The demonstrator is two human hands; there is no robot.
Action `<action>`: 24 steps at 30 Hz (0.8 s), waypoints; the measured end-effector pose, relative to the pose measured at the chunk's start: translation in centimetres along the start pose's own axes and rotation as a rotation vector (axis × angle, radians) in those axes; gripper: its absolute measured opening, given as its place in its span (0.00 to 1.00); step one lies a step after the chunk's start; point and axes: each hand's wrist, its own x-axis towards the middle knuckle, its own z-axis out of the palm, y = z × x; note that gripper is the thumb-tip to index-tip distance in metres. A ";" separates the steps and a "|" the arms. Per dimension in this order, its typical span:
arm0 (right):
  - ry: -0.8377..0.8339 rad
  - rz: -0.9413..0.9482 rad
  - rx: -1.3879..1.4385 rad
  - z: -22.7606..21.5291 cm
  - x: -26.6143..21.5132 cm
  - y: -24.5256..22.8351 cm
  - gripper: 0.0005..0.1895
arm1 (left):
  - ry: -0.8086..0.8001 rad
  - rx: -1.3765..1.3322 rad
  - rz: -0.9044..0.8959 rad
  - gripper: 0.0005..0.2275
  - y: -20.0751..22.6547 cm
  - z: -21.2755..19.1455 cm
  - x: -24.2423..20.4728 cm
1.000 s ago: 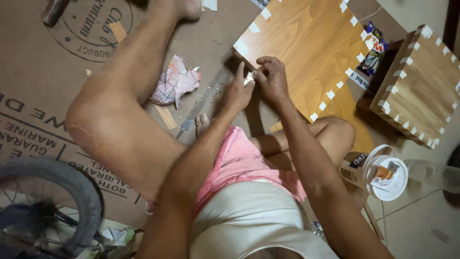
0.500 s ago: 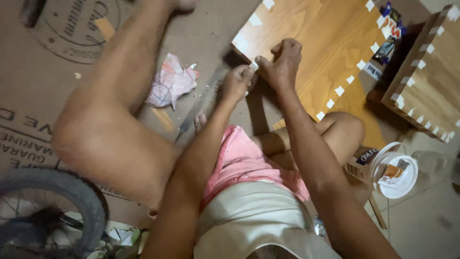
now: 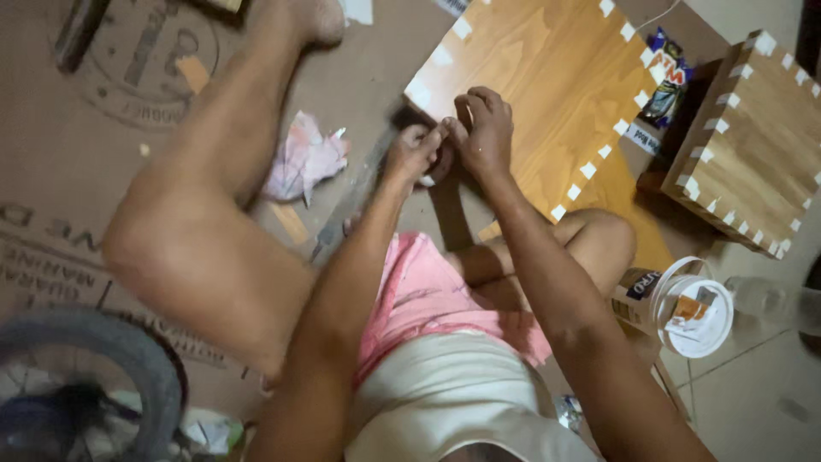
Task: The person sits on the floor and applies white edge banding to the edges of a wooden board. They use a metal ruler to press the banding down and a cloth to wipe the surface. The person also uses a utility knife to trim the excess banding.
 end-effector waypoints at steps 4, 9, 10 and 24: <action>-0.040 -0.079 -0.086 -0.1 -1.3 -0.9 0.20 | -0.043 0.060 0.131 0.07 -2.7 -1.0 0.7; -0.094 -0.027 -0.219 0.1 0.4 -2.4 0.13 | -0.101 0.047 0.007 0.08 -3.2 -1.5 3.0; -0.121 -0.040 -0.234 0.4 0.2 -2.5 0.17 | -0.095 0.043 -0.024 0.09 -3.8 -1.7 2.8; -0.136 -0.140 -0.454 4.7 1.0 -3.1 0.13 | 0.325 -0.037 -0.025 0.13 -6.7 -1.2 -0.6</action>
